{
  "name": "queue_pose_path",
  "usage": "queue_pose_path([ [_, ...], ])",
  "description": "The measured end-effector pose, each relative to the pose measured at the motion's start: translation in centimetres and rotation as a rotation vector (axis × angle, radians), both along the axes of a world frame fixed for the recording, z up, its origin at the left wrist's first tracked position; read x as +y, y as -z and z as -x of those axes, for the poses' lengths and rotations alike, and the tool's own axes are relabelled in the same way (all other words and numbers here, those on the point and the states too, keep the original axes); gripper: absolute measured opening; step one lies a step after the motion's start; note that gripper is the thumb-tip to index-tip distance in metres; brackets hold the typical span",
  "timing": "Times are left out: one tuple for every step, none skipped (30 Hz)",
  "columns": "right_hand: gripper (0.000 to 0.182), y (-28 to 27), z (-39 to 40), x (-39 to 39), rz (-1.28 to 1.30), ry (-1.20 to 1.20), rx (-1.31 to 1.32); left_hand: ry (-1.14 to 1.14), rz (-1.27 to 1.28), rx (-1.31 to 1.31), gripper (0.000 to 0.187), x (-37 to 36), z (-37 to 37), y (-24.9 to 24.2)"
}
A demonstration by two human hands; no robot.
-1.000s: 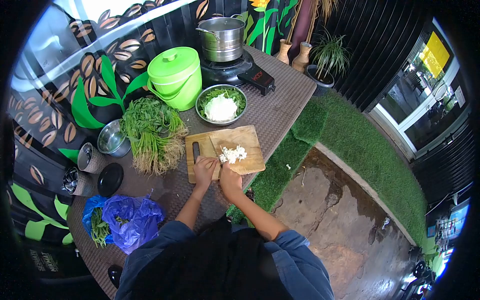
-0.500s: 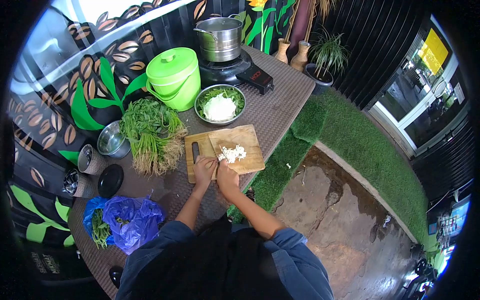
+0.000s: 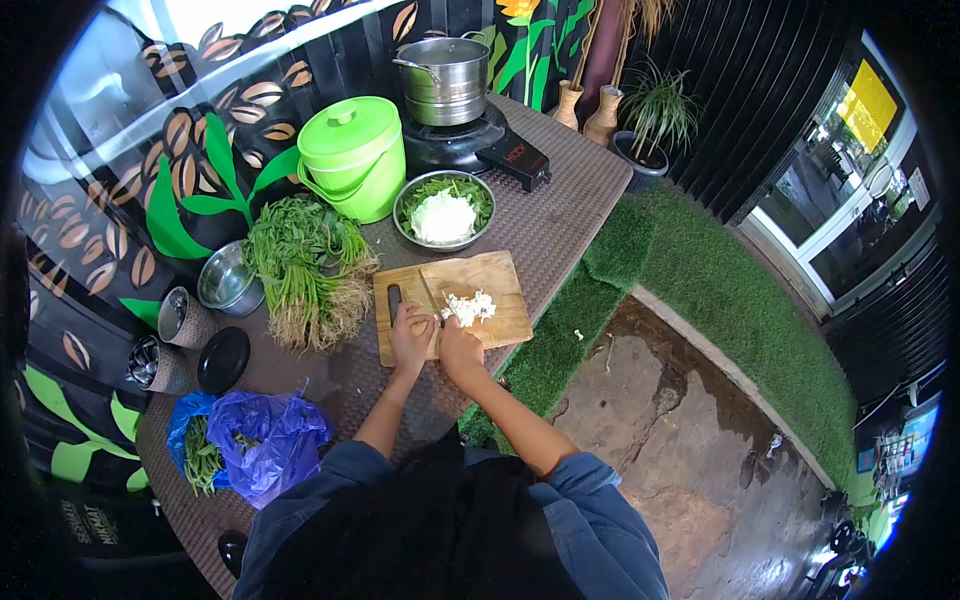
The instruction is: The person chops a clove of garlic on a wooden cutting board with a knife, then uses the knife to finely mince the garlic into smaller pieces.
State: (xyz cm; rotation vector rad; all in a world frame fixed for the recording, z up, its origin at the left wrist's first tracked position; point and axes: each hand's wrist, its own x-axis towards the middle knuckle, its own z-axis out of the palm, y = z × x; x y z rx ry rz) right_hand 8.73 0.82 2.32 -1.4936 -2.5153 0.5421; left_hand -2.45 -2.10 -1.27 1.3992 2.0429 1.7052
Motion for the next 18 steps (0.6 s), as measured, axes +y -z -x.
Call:
queue_pose_path([
  [0.018,-0.3,0.0,-0.2,0.002,-0.002,-0.001,-0.010,-0.017,-0.001,0.033,0.0,0.0,0.2],
  [0.017,-0.5,-0.1,-0.5,0.000,0.005,0.001,-0.010,-0.015,-0.003,0.033,-0.1,0.1,0.5],
  [0.017,-0.4,-0.2,-0.7,-0.002,0.012,0.002,0.003,-0.005,0.001,0.035,-0.1,0.2,0.5],
  [0.017,0.1,-0.1,-0.8,-0.003,0.014,-0.001,0.018,0.004,0.006,0.036,-0.1,0.2,0.6],
  [0.018,0.7,0.1,-1.0,-0.010,0.017,0.002,0.019,0.004,0.004,0.036,0.0,0.2,0.6],
  [0.019,0.8,0.2,-1.1,-0.017,0.018,0.005,0.020,0.022,-0.028,0.035,0.0,0.2,0.7],
  [0.019,0.8,0.3,-1.0,-0.016,0.016,0.003,0.019,0.041,-0.059,0.034,0.0,0.2,0.8],
  [0.019,0.9,0.4,-0.8,-0.018,0.007,0.005,0.017,0.043,-0.060,0.034,0.0,0.2,0.9],
  [0.018,0.8,0.5,-0.8,-0.019,-0.002,0.006,0.025,0.026,-0.069,0.033,0.1,0.3,1.0],
  [0.018,0.7,0.4,-0.5,-0.015,-0.002,0.006,0.035,0.009,-0.077,0.032,0.1,0.2,1.0],
  [0.018,0.5,0.2,-0.1,-0.020,-0.006,0.015,0.037,0.012,-0.077,0.032,0.0,0.2,1.0],
  [0.017,0.1,0.1,0.1,-0.027,-0.010,0.024,0.021,0.011,-0.062,0.031,0.0,0.1,0.9],
  [0.017,-0.2,0.1,-0.2,-0.027,-0.009,0.024,0.004,0.009,-0.046,0.031,0.0,0.0,0.8],
  [0.018,-0.5,0.0,-0.5,-0.015,0.008,0.019,0.004,0.009,-0.046,0.031,0.0,0.1,0.6],
  [0.018,-0.6,0.0,-0.8,-0.003,0.024,0.013,0.022,-0.001,-0.060,0.030,0.0,0.2,0.6],
  [0.018,-0.1,0.1,-1.0,-0.006,0.026,0.011,0.041,-0.011,-0.074,0.029,0.1,0.1,0.7],
  [0.018,0.6,0.2,-1.2,-0.015,0.019,0.005,0.043,-0.014,-0.076,0.029,0.1,0.1,0.7],
  [0.019,0.7,0.3,-1.2,-0.024,0.011,0.000,0.029,0.001,-0.054,0.028,0.1,0.0,0.6],
])
